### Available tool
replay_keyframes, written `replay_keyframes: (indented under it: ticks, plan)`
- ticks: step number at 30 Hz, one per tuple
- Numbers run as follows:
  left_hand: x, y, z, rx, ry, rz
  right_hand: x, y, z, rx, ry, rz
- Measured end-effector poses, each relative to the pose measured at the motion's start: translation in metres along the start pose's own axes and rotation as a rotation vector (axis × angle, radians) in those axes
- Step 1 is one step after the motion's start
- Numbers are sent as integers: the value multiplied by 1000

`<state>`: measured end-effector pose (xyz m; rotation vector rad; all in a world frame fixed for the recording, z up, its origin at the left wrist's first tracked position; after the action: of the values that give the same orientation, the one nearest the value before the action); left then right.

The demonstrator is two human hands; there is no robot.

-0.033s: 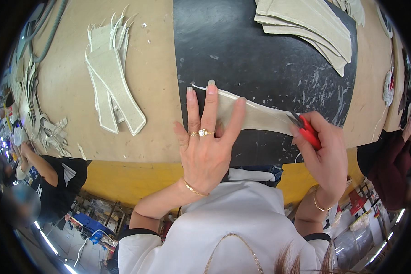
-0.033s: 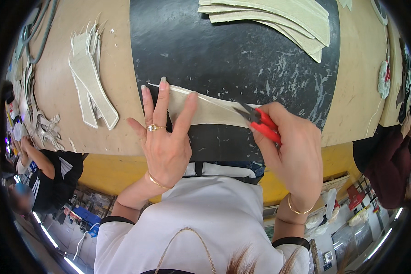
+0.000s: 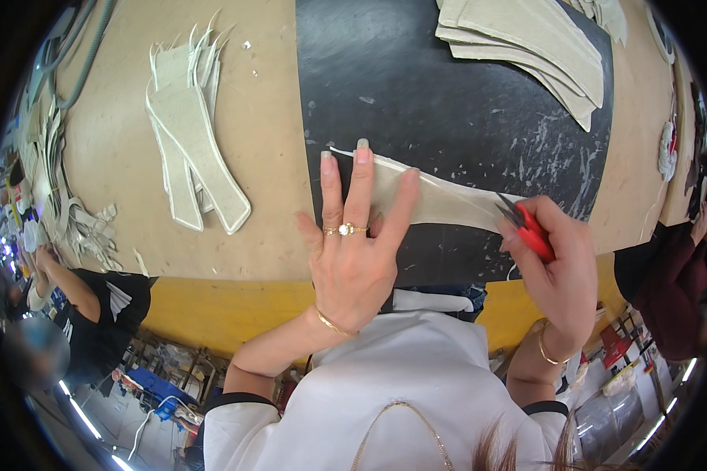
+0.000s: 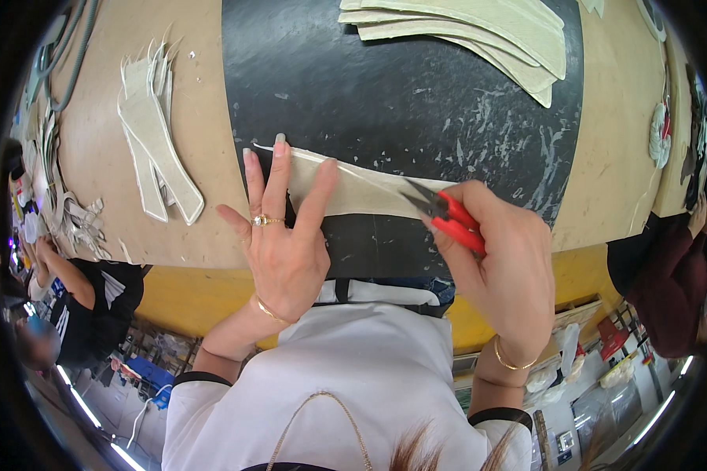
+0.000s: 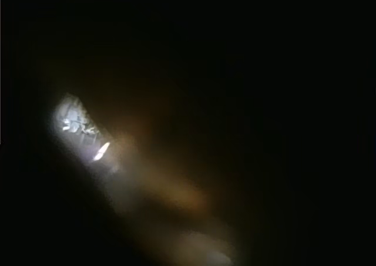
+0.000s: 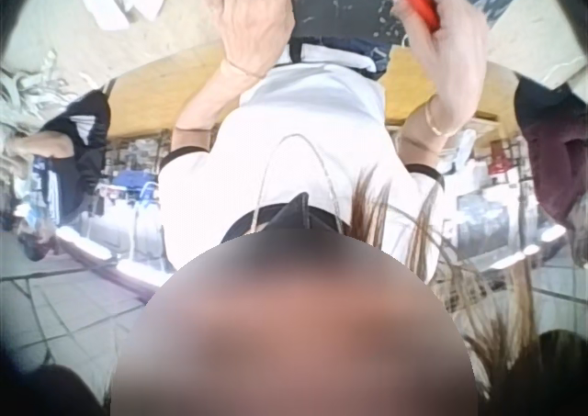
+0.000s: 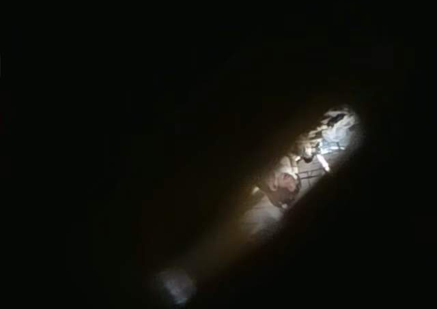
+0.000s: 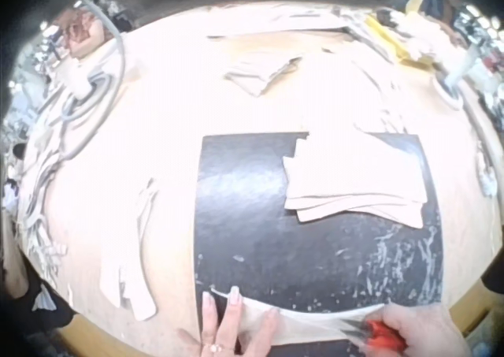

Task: The person uses a red seam ripper to trim loose threads from the edges of light-colored fabric pieces on a black cutting mat. The person handles each piece one at a time, removes threads, and places the finished pieces into a growing stack.

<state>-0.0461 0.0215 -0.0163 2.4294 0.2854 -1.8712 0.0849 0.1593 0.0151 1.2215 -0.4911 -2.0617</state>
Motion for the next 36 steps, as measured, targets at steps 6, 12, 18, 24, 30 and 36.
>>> replay_keyframes:
  ticks: [6,12,18,24,30,36]
  plan:
    - [1,-1,2,19,27,-65,-4,20,21,-221,145,-189]
    - [1,0,0,5,27,-62,-6,28,24,-275,173,-224]
    - [6,2,1,-8,70,-73,-31,15,27,-322,47,-367]
    - [-9,-2,5,-84,226,-35,-98,21,33,-282,-359,-759]
    - [-38,-33,-5,-12,1027,-203,-59,17,36,-251,-624,-315]
    - [-26,-93,-49,-83,1878,-88,-51,26,12,-216,-842,-136]
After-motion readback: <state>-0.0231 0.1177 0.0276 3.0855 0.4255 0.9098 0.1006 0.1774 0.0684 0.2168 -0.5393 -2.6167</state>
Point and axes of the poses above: each hand's wrist, its own y-axis away from the middle knuckle, its own x-axis out of the palm, z = x × y, the point moved 8 cm from there along -y, towards the middle knuckle, and after that the axes turned 14 degrees about x, right-handed, at the moved point
